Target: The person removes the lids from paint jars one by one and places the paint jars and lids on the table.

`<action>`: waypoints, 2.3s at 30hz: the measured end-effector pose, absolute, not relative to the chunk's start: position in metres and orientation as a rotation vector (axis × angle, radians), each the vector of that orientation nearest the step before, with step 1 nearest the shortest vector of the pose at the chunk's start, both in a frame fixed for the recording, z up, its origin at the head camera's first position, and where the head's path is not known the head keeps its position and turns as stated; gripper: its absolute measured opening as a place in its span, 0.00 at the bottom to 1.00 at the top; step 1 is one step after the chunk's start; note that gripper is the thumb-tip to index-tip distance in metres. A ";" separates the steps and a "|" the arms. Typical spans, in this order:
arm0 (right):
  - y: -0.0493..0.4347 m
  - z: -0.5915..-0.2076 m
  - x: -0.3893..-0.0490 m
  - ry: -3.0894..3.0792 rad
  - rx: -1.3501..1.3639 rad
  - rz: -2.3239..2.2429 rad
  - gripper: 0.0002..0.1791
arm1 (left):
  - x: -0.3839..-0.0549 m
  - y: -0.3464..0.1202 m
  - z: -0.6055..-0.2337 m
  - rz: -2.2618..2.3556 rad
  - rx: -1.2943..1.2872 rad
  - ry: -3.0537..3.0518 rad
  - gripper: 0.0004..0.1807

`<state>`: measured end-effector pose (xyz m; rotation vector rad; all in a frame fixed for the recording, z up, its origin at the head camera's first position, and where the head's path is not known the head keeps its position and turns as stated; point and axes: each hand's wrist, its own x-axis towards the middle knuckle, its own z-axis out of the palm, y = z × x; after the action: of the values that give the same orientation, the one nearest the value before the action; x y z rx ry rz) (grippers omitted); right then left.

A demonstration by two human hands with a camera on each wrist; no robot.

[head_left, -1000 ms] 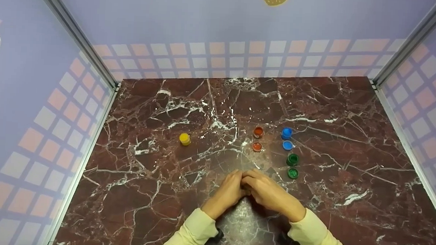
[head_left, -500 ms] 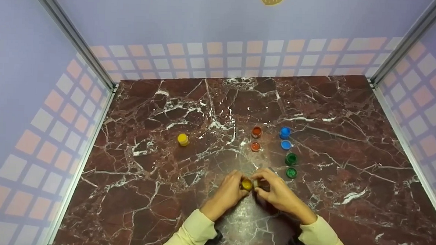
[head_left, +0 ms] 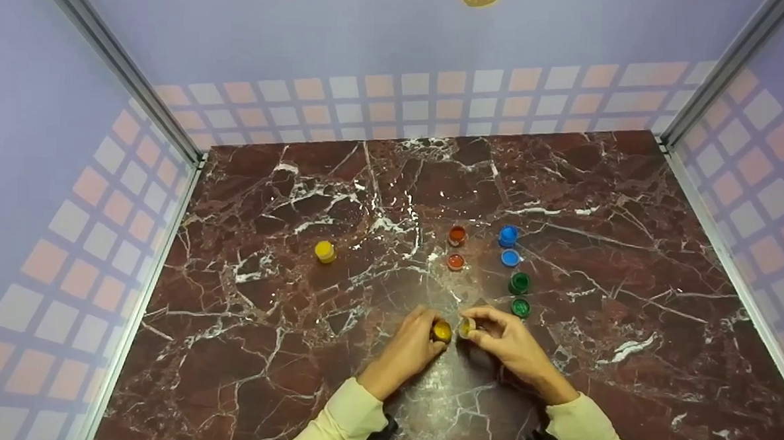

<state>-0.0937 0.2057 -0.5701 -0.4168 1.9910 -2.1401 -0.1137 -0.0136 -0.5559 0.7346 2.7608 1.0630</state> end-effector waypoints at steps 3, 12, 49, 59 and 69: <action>0.207 -0.570 -0.092 1.929 -0.338 -2.174 0.22 | -0.114 -0.012 -0.556 1.037 0.740 2.777 0.17; 0.210 -0.571 -0.089 1.871 -0.286 -2.180 0.23 | -0.125 -0.006 -0.558 1.002 0.770 2.816 0.15; 0.229 -0.574 -0.090 1.726 -0.480 -2.286 0.24 | -0.172 0.034 -0.560 1.120 0.704 2.800 0.16; 0.219 -0.566 -0.091 2.228 -0.316 -2.008 0.20 | -0.175 0.035 -0.563 1.155 0.742 2.817 0.19; 0.203 -0.564 -0.096 2.529 -0.285 -1.787 0.19 | -0.176 0.038 -0.562 1.101 0.681 2.829 0.17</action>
<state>-0.0964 0.2027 -0.5635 -0.2851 2.5290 -1.7870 -0.1759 0.0383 -0.5620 0.6813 2.8287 1.1008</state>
